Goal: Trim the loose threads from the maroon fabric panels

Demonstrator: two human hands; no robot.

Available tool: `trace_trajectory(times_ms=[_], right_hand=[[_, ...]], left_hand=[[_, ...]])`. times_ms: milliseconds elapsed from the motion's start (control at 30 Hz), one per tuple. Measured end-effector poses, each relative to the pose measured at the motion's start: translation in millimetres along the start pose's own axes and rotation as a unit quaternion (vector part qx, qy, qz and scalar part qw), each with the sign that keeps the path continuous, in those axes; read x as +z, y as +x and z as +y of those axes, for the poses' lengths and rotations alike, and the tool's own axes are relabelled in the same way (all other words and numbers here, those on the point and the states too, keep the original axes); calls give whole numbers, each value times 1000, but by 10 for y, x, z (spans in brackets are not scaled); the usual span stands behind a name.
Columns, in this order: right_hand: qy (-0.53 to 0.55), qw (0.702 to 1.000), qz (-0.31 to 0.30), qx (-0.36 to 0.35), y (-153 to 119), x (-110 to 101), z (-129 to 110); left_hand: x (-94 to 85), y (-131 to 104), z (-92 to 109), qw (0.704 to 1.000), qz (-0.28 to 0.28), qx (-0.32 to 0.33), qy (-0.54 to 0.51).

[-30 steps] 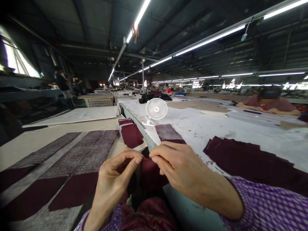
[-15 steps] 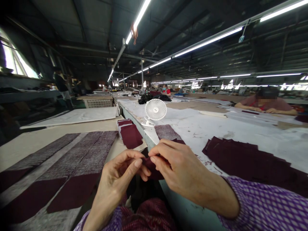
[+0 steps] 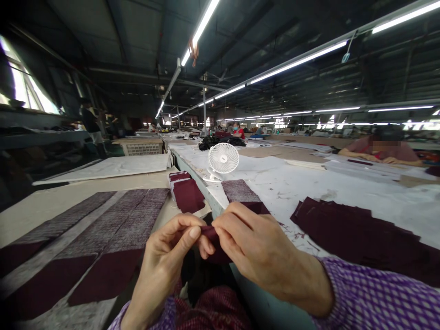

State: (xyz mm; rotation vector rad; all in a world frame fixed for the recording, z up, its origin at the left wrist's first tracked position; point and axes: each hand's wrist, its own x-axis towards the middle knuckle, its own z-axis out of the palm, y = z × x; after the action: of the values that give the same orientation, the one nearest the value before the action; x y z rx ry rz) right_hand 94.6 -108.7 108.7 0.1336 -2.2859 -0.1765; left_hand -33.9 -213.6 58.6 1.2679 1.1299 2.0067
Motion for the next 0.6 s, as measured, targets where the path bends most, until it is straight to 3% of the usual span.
trace_trajectory(times_ms=[133, 367, 600], right_hand=[[-52, 998, 9, -41, -10, 3, 14], [-104, 991, -9, -84, 18, -46, -62], [-113, 990, -24, -86, 29, -80, -89]], left_hand=[[-40, -15, 26, 1000, -17, 18, 9], [51, -7, 17, 995, 27, 30, 91], [75, -35, -3, 994, 32, 37, 95]])
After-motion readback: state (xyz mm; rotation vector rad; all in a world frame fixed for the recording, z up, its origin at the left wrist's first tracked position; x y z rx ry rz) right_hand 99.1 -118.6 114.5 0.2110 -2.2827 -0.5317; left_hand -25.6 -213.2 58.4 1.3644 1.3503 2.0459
